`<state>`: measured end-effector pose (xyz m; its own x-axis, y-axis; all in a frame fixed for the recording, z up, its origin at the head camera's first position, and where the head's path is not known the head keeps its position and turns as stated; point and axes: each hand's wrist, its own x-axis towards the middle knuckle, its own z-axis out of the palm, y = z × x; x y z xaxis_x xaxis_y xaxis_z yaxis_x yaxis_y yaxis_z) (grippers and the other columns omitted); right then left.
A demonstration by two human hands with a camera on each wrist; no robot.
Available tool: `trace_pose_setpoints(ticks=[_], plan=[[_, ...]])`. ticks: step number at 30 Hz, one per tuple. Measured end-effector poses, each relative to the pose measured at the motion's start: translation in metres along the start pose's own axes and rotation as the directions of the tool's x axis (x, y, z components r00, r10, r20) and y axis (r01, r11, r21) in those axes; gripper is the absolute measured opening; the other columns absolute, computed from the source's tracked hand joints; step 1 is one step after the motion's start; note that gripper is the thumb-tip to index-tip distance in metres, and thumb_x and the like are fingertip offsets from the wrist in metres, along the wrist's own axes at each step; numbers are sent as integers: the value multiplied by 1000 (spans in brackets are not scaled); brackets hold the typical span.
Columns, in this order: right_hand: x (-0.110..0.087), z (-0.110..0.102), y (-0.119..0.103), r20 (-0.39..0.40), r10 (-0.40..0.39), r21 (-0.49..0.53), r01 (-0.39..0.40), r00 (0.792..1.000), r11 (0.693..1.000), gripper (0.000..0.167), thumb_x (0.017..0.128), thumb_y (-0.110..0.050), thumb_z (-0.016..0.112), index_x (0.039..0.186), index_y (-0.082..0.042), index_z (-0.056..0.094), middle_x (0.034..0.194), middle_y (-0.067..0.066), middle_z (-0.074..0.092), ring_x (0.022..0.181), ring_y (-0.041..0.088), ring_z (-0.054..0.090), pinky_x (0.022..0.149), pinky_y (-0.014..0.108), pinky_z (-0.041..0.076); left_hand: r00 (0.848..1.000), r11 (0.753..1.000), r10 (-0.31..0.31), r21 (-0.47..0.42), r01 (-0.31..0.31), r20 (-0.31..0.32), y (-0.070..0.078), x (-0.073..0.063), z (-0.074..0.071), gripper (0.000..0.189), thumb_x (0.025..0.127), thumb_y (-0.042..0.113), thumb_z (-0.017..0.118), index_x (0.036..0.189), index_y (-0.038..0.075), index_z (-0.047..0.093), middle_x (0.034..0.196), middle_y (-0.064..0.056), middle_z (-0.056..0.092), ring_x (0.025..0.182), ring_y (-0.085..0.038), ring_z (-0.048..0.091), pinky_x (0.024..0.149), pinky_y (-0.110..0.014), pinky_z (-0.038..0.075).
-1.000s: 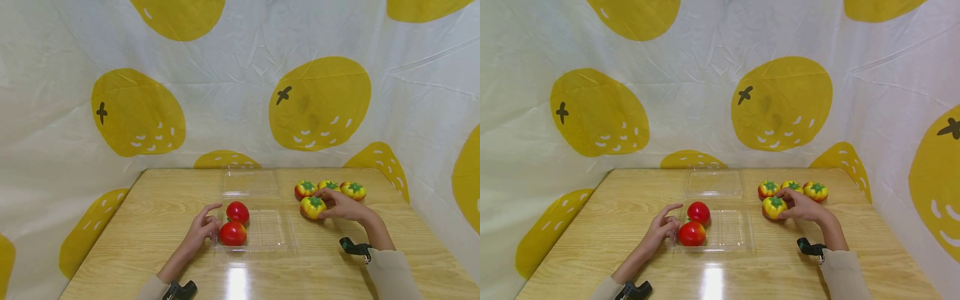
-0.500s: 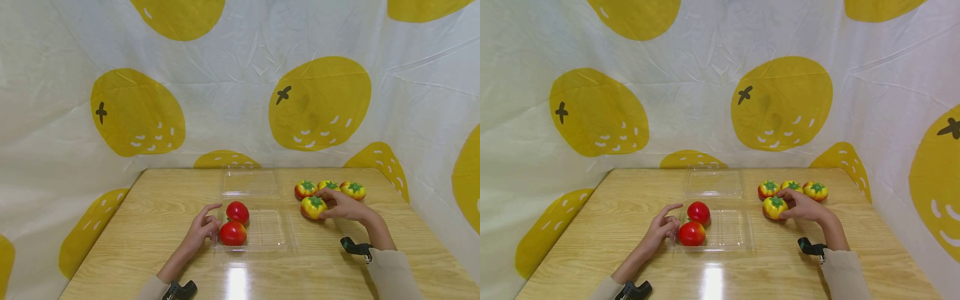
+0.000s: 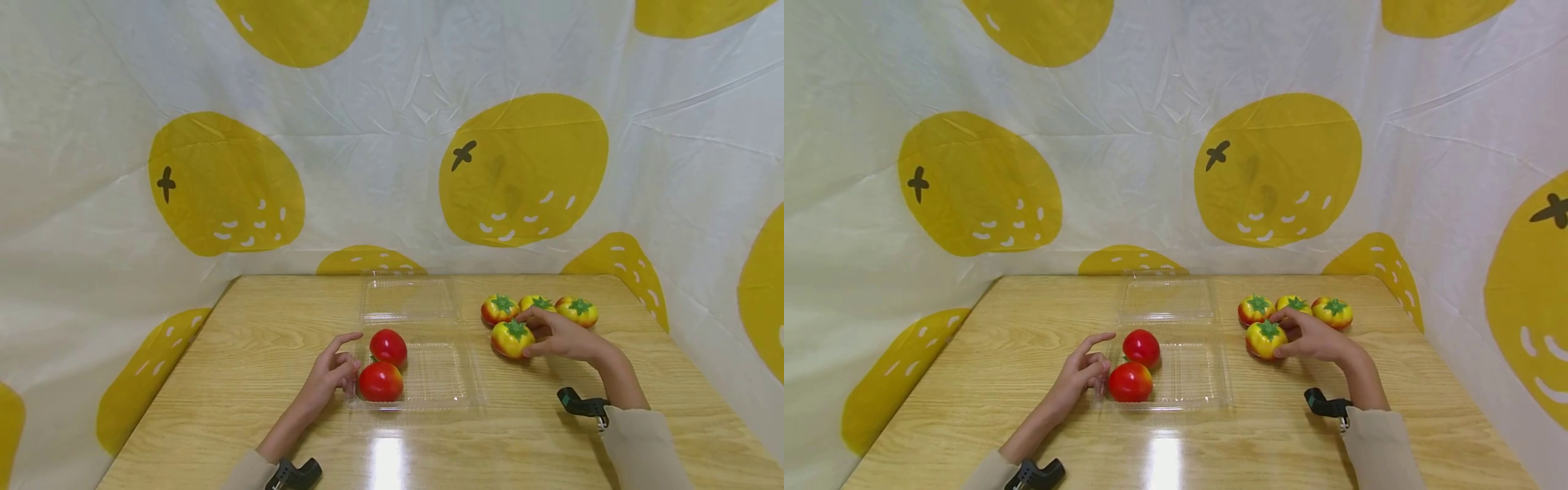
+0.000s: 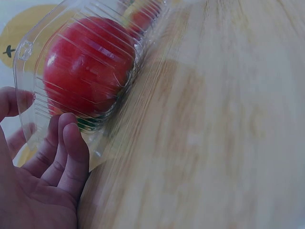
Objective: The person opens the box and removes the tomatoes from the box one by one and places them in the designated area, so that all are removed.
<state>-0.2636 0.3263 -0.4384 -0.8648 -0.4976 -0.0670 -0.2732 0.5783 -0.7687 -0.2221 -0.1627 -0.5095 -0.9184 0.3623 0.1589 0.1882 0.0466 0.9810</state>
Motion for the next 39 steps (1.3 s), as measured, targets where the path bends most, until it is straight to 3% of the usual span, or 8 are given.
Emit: trace_pose_setpoints(ticks=[7, 22, 25, 31, 39], plan=[[-2, -1, 1, -17, -9, -20, 8, 1000, 1000, 55, 91, -19, 78, 134, 2, 52, 136, 30, 58, 120, 42, 61, 98, 52, 56, 1000, 1000, -8, -1, 8, 4, 1, 1, 1, 55, 104, 15, 56, 155, 7, 39, 79, -2, 60, 57, -9, 58, 56, -24, 57], [-6, -5, -1, -29, -56, 41, 57, 998, 998, 57, 92, -11, 76, 137, 7, 47, 135, 36, 57, 118, 46, 64, 89, 23, 55, 1000, 1000, 4, -17, -4, 9, -1, 0, 1, 55, 104, 15, 57, 155, 5, 39, 78, -2, 60, 56, -8, 58, 55, -23, 57], [-7, -5, -6, -42, -58, 25, 59, 997, 998, 57, 92, -11, 76, 137, 8, 48, 134, 35, 58, 119, 47, 63, 90, 27, 57, 1000, 1000, 7, -17, -7, 10, -1, 0, 1, 55, 103, 15, 57, 155, 5, 39, 78, -2, 60, 56, -8, 58, 55, -24, 57], [-8, -7, -14, -87, -56, -10, 56, 995, 998, 59, 92, -14, 77, 139, 7, 49, 137, 33, 56, 124, 52, 59, 96, 47, 58, 1000, 1000, 7, -10, -7, 7, 0, 0, 1, 55, 104, 15, 57, 155, 5, 38, 78, -2, 60, 56, -8, 58, 55, -24, 57], [-11, -8, -24, -143, -72, -39, 67, 987, 997, 57, 94, -13, 75, 140, 7, 49, 137, 33, 57, 126, 54, 57, 99, 55, 56, 1000, 1000, 10, -8, -10, 7, -1, 0, 0, 56, 104, 14, 56, 156, 4, 38, 78, 0, 60, 57, -8, 58, 55, -24, 57]])
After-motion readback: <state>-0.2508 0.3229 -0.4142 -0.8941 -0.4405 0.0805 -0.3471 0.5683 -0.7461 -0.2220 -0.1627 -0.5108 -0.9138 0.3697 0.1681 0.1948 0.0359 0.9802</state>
